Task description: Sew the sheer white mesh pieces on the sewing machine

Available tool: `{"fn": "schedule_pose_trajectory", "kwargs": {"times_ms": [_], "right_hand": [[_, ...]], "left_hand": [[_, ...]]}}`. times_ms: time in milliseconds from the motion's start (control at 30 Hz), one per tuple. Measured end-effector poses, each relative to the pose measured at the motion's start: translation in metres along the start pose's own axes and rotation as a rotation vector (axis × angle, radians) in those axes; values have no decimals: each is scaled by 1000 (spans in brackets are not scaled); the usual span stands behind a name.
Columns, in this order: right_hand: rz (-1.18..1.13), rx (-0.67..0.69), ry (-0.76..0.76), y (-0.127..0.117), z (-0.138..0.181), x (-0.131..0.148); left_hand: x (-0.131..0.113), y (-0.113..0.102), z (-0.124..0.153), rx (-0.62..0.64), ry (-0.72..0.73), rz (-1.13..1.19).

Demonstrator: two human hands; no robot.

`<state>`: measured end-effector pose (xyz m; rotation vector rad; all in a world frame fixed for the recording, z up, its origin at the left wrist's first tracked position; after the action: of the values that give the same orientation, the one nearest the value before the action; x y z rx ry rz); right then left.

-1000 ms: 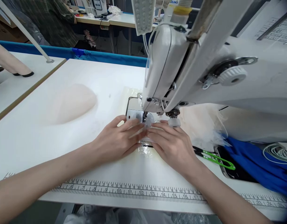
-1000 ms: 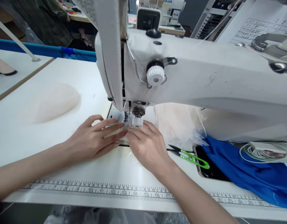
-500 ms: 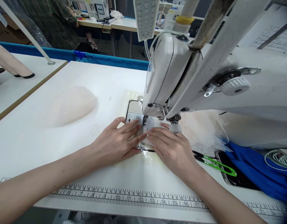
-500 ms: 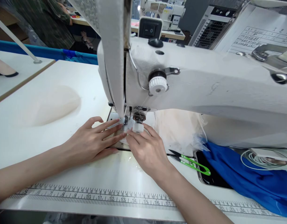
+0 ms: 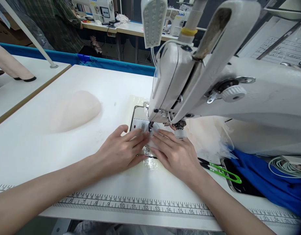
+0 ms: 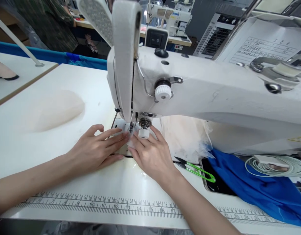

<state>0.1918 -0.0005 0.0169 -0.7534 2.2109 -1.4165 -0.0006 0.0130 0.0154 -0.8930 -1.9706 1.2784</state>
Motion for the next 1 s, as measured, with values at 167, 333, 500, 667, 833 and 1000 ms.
{"fn": "schedule_pose_trajectory", "kwargs": {"times_ms": [167,333,500,667,833,1000], "right_hand": [[31,6,-13,0,2,2],[40,8,-7,0,1,1],[40,25,4,1,1,1],[46,32,16,2,0,0],[51,34,33,4,-2,-1],[71,47,31,5,-3,-3]], "left_hand": [[-2,-2,0,-5,-19,34],[0,-2,-1,-2,-13,25],[2,-1,-2,-7,-11,25],[5,-1,-4,-42,1,20],[7,1,-4,-36,-4,39],[11,3,-7,-29,-9,74]]}}
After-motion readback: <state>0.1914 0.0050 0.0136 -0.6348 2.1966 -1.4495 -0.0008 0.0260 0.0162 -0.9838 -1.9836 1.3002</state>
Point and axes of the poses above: each hand's wrist, its own z-axis away from the middle knuckle, its own y-axis out of the palm, x = y × z, the point moved 2 cm from there along -z, towards the middle knuckle, and after that the axes turned 4 degrees about x, right-handed, at the moved point
